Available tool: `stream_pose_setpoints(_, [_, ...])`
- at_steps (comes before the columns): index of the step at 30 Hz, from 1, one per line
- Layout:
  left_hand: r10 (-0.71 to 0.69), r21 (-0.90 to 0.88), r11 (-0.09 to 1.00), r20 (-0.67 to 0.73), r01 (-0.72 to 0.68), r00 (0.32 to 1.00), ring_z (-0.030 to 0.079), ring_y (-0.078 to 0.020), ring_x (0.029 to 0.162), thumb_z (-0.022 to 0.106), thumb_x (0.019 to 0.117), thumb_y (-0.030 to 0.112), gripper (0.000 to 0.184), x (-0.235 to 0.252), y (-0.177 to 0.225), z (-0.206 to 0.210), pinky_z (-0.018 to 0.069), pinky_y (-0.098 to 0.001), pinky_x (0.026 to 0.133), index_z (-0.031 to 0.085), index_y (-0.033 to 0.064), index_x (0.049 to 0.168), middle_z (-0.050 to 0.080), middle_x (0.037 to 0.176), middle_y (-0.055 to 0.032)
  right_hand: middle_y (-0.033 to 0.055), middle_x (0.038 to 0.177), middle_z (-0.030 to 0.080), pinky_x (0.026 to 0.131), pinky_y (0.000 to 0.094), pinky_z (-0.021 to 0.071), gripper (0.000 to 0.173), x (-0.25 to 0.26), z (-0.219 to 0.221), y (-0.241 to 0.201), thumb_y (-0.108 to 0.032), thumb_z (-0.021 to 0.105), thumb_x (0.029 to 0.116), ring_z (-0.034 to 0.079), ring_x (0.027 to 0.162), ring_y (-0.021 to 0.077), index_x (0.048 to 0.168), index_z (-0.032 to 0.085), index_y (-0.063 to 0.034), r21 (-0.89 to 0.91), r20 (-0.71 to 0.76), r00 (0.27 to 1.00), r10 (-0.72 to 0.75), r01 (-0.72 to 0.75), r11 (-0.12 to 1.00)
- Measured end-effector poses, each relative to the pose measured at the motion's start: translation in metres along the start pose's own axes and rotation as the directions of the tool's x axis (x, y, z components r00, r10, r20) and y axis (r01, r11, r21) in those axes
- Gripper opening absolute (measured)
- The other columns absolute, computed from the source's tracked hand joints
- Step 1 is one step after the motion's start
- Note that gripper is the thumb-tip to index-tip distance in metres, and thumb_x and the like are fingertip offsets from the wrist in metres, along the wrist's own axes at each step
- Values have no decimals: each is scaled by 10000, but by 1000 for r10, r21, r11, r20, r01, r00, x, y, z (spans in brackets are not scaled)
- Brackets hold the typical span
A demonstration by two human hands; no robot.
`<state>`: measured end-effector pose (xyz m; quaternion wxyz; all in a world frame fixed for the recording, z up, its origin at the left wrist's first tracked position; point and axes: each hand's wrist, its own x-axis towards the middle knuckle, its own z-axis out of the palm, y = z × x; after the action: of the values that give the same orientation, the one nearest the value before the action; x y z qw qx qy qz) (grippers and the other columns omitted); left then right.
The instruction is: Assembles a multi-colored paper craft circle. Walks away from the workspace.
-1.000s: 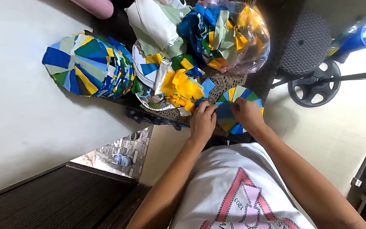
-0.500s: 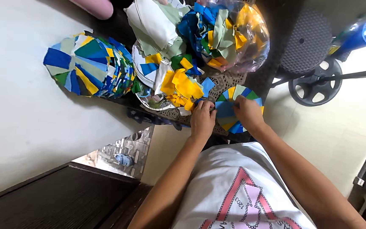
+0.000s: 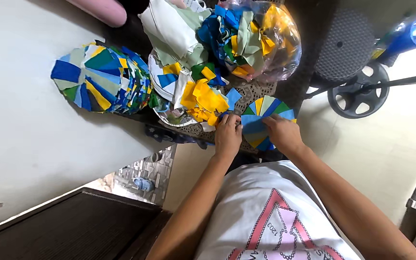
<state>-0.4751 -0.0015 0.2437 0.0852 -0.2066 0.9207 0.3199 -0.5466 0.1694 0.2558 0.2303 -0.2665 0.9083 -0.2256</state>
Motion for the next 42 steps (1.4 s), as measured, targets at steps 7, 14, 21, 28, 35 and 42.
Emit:
stream_pose_setpoints(7, [-20, -15, 1000, -5, 20, 1000, 682, -364, 999, 665, 977, 42, 228, 0, 1, 0, 559, -532, 874, 653, -27, 1194, 658, 1187, -223, 208, 1116, 706, 761, 589, 564, 267, -4, -12, 5, -23, 563, 1001, 707, 950, 411, 1199, 738, -62, 53, 12, 1000, 18, -18, 998])
stream_pose_setpoints(14, [366, 133, 927, -115, -351, 924, 516, -464, 1336, 561, 1026, 169, 323, -3, 8, 21, 413, -639, 1065, 675, 16, 1287, 603, 1390, -224, 214, 1186, 674, 877, 470, 565, 251, -32, -25, 65, -72, 525, 1063, 684, 992, 299, 1267, 631, 28, 553, -112, 862, 495, -360, 751])
stream_pose_setpoints(21, [528, 322, 798, 36, -510, 848, 206, -438, 1554, 474, 1045, 418, 632, 19, 24, 59, 113, -713, 1195, 399, 101, 1586, 289, 1676, -167, 113, 1048, 670, 739, 326, 577, 275, -42, -1, 74, -172, 475, 1104, 676, 846, 154, 1265, 609, 6, 875, 196, 700, 687, -441, 201])
stream_pose_setpoints(28, [565, 314, 754, 140, -577, 813, 197, -434, 1558, 449, 1045, 431, 654, 23, 23, 74, 137, -725, 1185, 369, 91, 1598, 274, 1676, -188, 95, 974, 656, 728, 323, 577, 252, -44, 0, 71, -191, 496, 1098, 664, 805, 153, 1196, 619, 6, 891, 305, 708, 637, -448, 71])
stream_pose_setpoints(35, [657, 272, 649, 270, -711, 704, 171, -386, 1576, 402, 1066, 462, 641, 19, 24, 79, 125, -701, 1203, 370, 113, 1603, 252, 1694, -148, 102, 988, 691, 726, 309, 579, 182, -54, 5, 77, -100, 618, 1019, 684, 838, 155, 1173, 622, -2, 862, 380, 744, 550, -501, 82])
stream_pose_setpoints(42, [527, 130, 843, -12, -521, 850, 268, -445, 1530, 422, 1062, 412, 591, -1, 13, 42, 192, -716, 1185, 473, 53, 1528, 347, 1639, -206, 137, 1081, 689, 751, 344, 605, 293, -65, 6, 70, -54, 608, 1009, 702, 894, 184, 1290, 587, 24, 854, 384, 738, 555, -513, 92])
